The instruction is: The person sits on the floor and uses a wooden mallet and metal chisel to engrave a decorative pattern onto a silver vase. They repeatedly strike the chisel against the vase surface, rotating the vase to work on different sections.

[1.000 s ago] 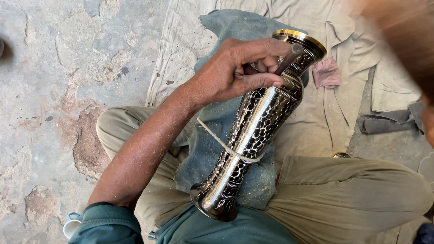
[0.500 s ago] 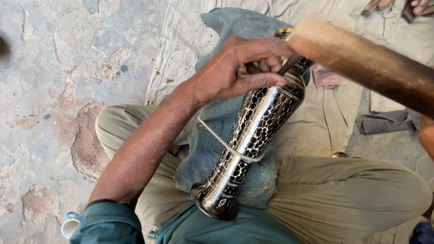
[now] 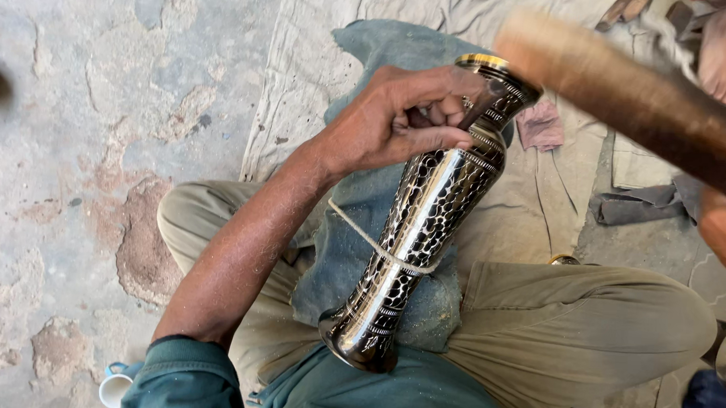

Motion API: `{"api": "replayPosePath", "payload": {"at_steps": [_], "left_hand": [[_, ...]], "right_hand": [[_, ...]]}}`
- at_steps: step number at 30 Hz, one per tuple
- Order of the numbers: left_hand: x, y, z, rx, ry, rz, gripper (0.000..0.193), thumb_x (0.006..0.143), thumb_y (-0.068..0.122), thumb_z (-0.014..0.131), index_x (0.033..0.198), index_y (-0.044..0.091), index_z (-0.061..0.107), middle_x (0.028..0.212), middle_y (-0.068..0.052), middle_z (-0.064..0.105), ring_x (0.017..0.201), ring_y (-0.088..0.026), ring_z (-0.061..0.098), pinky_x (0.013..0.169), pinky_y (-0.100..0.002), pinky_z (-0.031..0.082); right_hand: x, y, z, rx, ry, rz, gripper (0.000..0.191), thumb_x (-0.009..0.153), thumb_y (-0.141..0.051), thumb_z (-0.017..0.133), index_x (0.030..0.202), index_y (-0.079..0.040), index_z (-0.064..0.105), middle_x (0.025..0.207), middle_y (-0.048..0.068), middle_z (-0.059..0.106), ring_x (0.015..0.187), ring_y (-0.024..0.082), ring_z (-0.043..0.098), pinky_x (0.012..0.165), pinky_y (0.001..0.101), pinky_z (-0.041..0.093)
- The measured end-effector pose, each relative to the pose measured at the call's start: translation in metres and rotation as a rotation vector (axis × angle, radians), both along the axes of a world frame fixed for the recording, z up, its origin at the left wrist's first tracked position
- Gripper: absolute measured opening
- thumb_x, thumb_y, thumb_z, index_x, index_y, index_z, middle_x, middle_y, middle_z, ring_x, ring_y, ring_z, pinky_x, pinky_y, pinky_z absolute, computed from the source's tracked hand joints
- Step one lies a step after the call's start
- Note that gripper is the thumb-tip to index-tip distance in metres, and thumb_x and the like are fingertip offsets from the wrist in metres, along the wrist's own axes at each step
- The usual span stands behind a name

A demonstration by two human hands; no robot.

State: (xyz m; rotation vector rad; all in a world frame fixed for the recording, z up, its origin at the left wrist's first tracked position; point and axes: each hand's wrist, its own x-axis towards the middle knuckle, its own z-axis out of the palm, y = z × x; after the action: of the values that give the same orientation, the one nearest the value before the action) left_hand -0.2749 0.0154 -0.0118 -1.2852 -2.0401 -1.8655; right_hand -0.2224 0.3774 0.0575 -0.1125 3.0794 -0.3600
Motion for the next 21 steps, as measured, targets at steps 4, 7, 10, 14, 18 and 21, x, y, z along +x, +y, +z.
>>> {"api": "replayPosePath", "payload": {"at_steps": [4,7,10,14,18,21], "left_hand": [[0.0,-0.001,-0.002,0.027,-0.022,-0.017,0.054,0.105,0.024,0.079,0.151,0.016,0.053,0.099,0.002,0.078,0.086,-0.008,0.076,0.071,-0.024,0.063],[0.0,-0.002,-0.003,0.001,-0.009,-0.01,0.052,0.104,0.023,0.081,0.149,0.015,0.055,0.097,0.001,0.076,0.085,-0.01,0.075,0.071,-0.025,0.062],[-0.001,-0.002,-0.006,0.032,0.041,-0.001,0.052,0.105,0.023,0.08,0.15,0.016,0.054,0.099,0.002,0.077,0.085,-0.008,0.077,0.077,-0.026,0.064],[-0.001,-0.003,-0.011,0.029,0.013,-0.021,0.05,0.106,0.023,0.08,0.148,0.016,0.054,0.099,0.001,0.076,0.084,-0.009,0.076,0.074,-0.025,0.065],[-0.003,-0.002,-0.014,0.017,0.024,-0.024,0.05,0.106,0.024,0.079,0.148,0.015,0.053,0.099,0.001,0.077,0.086,-0.01,0.077,0.072,-0.024,0.065],[-0.002,-0.003,-0.018,0.021,-0.004,-0.034,0.052,0.106,0.022,0.079,0.151,0.016,0.053,0.102,0.001,0.077,0.09,-0.01,0.078,0.076,-0.025,0.067]], "right_hand": [[0.004,0.004,0.0,0.0,0.005,0.003,0.022,0.091,0.0,0.074,0.111,0.001,0.065,0.084,0.015,0.062,0.07,0.022,0.06,0.065,0.0336,0.048],[0.007,0.008,-0.003,0.001,0.008,-0.003,0.022,0.091,0.0,0.074,0.111,0.001,0.065,0.084,0.015,0.062,0.07,0.021,0.06,0.066,0.0336,0.048],[0.013,0.012,-0.006,0.001,0.003,-0.01,0.022,0.091,0.0,0.074,0.111,0.001,0.065,0.084,0.015,0.062,0.07,0.021,0.06,0.066,0.0337,0.048],[0.017,0.017,-0.007,0.008,-0.001,-0.015,0.022,0.09,0.0,0.075,0.111,0.001,0.065,0.085,0.014,0.062,0.071,0.021,0.06,0.066,0.0337,0.048],[0.016,0.019,-0.008,-0.002,0.001,-0.023,0.023,0.09,0.0,0.075,0.111,0.001,0.065,0.085,0.014,0.062,0.071,0.021,0.061,0.066,0.0337,0.048],[0.014,0.017,-0.011,-0.003,0.0,-0.016,0.023,0.09,0.0,0.075,0.111,0.001,0.065,0.085,0.014,0.063,0.071,0.021,0.061,0.066,0.0338,0.048]]}}
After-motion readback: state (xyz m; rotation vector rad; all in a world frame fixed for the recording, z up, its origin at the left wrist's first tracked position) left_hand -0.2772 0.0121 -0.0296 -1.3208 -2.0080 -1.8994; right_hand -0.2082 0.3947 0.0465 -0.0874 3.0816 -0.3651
